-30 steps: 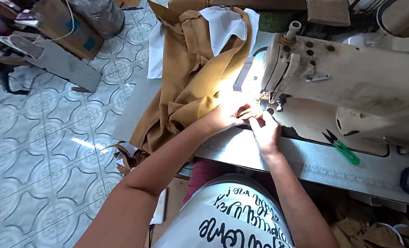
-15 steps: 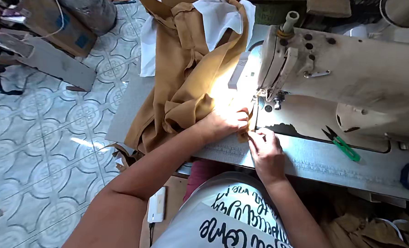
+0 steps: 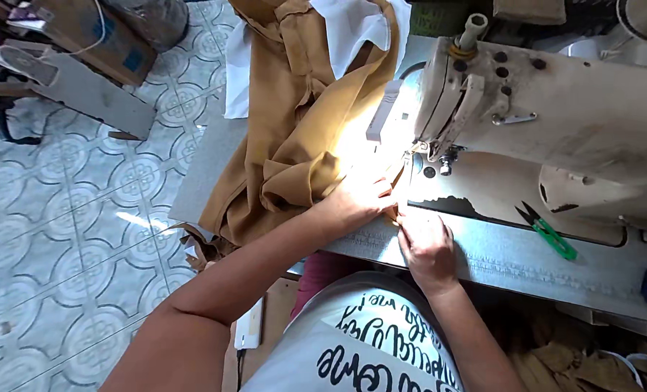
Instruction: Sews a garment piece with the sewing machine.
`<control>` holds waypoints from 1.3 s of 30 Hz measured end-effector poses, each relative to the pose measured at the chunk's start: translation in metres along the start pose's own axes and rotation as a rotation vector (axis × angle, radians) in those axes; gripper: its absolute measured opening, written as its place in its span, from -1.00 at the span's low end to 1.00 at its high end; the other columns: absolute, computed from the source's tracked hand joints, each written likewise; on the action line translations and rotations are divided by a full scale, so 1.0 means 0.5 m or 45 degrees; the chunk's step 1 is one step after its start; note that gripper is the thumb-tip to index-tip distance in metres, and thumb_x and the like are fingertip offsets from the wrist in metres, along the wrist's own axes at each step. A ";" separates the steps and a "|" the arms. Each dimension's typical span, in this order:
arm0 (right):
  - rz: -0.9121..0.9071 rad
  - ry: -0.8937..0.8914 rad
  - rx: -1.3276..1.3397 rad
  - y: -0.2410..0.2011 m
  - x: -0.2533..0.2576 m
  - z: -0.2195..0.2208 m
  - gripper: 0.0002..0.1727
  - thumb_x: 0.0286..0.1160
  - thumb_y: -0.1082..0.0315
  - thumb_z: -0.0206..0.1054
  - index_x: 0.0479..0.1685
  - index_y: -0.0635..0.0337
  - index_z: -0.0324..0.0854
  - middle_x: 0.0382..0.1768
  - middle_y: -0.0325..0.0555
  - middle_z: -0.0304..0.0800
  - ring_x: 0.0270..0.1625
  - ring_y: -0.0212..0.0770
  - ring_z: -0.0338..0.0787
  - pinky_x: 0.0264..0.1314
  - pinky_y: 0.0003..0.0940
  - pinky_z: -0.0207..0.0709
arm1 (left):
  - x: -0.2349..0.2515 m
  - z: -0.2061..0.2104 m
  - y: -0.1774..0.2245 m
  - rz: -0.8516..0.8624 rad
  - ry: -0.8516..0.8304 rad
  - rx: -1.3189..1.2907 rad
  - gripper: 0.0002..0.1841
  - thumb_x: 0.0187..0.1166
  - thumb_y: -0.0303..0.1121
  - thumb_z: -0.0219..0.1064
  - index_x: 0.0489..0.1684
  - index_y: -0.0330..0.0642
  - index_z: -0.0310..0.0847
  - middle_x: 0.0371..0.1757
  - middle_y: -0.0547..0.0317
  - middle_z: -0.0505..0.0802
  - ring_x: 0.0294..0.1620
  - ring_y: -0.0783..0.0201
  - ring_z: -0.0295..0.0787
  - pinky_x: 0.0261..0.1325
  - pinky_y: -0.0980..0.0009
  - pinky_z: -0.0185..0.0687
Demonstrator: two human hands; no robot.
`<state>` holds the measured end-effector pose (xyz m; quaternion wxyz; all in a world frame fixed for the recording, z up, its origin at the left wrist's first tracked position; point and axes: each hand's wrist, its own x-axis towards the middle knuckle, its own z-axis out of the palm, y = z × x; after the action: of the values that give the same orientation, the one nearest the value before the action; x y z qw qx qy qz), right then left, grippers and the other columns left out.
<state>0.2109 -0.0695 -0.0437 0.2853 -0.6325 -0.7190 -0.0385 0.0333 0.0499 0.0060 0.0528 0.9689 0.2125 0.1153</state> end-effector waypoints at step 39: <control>0.580 -0.068 0.517 -0.005 0.164 0.013 -0.81 0.53 0.28 0.47 -0.18 0.26 0.76 -0.26 0.08 0.83 -0.31 -0.01 0.80 -0.21 0.03 0.67 | 0.066 -0.013 -0.066 -0.504 0.049 -0.474 -0.70 0.55 -0.36 0.41 0.20 -0.21 0.73 0.16 -0.06 0.83 0.30 -0.01 0.73 0.40 -0.03 0.55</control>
<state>0.2029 0.0056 -0.0108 0.3880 -0.7084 -0.5590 0.1875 0.0479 0.0941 0.0139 0.2474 0.8798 0.3739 0.1581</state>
